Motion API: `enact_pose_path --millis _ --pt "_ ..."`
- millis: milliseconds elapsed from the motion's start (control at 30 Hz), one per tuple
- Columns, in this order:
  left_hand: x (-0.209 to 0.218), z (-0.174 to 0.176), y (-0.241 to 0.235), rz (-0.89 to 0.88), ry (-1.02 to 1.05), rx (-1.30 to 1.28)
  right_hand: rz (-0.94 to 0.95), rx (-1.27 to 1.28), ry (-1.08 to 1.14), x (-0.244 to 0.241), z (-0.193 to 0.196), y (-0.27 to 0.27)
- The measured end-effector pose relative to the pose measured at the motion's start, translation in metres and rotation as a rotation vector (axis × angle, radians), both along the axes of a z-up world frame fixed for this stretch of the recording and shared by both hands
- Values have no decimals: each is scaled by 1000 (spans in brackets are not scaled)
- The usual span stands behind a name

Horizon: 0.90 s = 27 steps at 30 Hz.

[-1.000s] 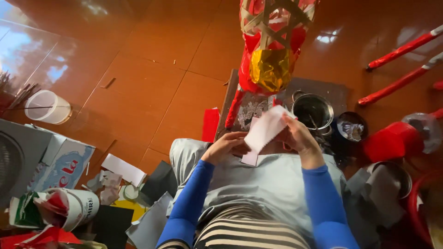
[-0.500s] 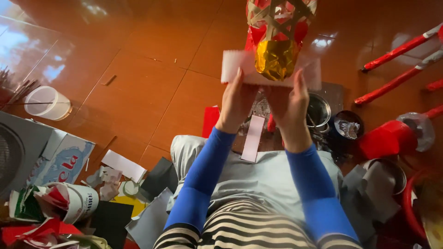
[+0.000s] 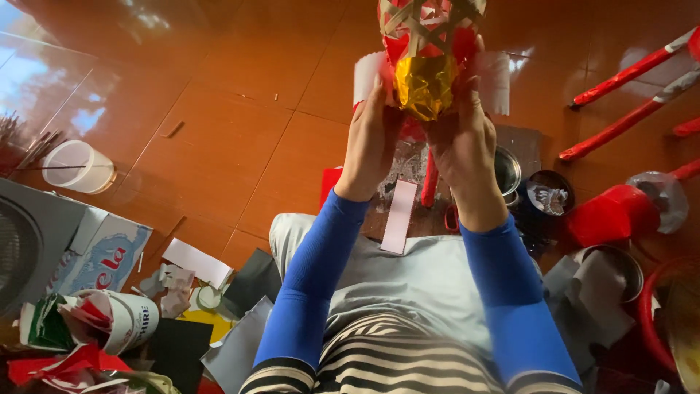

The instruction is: Assembling a traditional paper craft by gluing red paper strips onto a bamboo frame.

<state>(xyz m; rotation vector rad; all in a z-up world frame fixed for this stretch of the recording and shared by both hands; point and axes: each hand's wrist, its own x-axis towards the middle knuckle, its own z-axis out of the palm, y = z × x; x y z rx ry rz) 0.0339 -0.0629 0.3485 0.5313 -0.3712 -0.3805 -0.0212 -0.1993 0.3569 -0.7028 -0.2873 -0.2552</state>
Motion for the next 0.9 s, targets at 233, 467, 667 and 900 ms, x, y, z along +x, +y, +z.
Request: enact_pose_path --millis 233,467,667,900 --pt "-2 19 -5 32 -107 94 -29 -4 43 8 -4 -6" --pt "-4 27 -4 230 -415 390 -147 -161 136 14 -17 -14" --pt "1 21 -7 187 -396 340 -463 -780 67 15 -21 -24" --pt "1 25 -12 436 -638 440 -942 -1373 3 -11 27 -1"
